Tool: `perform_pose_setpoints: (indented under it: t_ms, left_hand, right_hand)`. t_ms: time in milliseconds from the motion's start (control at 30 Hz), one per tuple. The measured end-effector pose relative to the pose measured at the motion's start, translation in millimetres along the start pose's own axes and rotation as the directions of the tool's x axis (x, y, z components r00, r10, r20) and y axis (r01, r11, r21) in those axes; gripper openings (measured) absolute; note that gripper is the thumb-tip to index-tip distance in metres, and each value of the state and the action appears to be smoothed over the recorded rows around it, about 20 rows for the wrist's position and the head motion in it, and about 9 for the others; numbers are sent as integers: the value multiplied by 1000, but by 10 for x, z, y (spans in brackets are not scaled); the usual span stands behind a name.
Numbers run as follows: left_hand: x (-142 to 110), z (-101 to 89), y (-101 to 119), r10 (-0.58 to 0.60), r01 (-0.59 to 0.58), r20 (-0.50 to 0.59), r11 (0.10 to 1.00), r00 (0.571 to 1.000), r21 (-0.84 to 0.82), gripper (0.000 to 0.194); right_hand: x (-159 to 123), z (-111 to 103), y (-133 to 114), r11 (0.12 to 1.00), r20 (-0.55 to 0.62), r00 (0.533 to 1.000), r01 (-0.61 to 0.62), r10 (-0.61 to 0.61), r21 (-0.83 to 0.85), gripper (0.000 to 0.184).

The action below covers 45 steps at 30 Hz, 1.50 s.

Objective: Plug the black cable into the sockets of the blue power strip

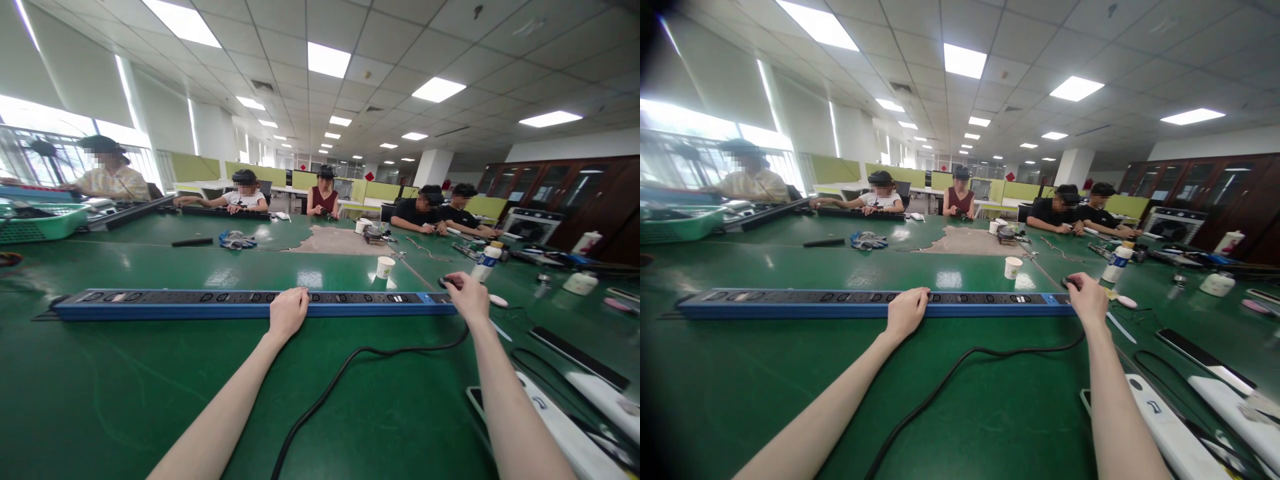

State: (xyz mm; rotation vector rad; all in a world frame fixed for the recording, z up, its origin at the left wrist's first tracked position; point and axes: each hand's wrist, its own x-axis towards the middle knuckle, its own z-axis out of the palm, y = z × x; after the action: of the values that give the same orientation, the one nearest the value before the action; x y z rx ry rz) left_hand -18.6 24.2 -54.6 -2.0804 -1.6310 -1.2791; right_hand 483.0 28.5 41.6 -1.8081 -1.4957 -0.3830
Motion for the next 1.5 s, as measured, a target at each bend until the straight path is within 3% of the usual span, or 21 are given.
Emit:
perform_pose_setpoints:
  t_ms: [100, 233, 533, 867, 1200, 1267, 1400, 1500]
  left_hand:
    - [1, 2, -1, -3, 3, -1, 1000, 1000, 1, 43]
    - [1, 3, -3, 1, -1, -3, 1000, 1000, -4, 43]
    - [-2, 3, 9, -3, 3, -5, 1000, 1000, 6, 42]
    - [-6, 4, 9, 2, -2, -13, 1000, 1000, 4, 43]
    - [-9, 0, 20, 2, -2, -25, 1000, 1000, -4, 41]
    - [-6, 3, 15, 7, -7, -26, 1000, 1000, -4, 41]
    - [-5, 8, 8, 16, -16, -30, 1000, 999, -3, 42]
    - [-7, 6, 5, 13, -13, -34, 1000, 999, -5, 42]
  right_hand:
    - [-98, 109, 114, 999, 84, 996, -37, 34, 29, 25]
    - [-99, 277, 185, 1000, 186, 982, 5, -9, 20, 25]
    - [-1, 415, 196, 988, 229, 973, 69, -36, -135, 29]
    - [-12, 543, 140, 965, 245, 962, -56, 121, -256, 28]
    - [302, 420, 60, 949, 412, 909, 78, 58, -304, 23]
    - [364, 375, 102, 963, 434, 900, 93, 28, -255, 22]
    - [508, 229, 220, 996, 373, 928, 31, 1, -79, 22]
    - [565, 98, 284, 1000, 418, 909, -2, -6, 19, 21]
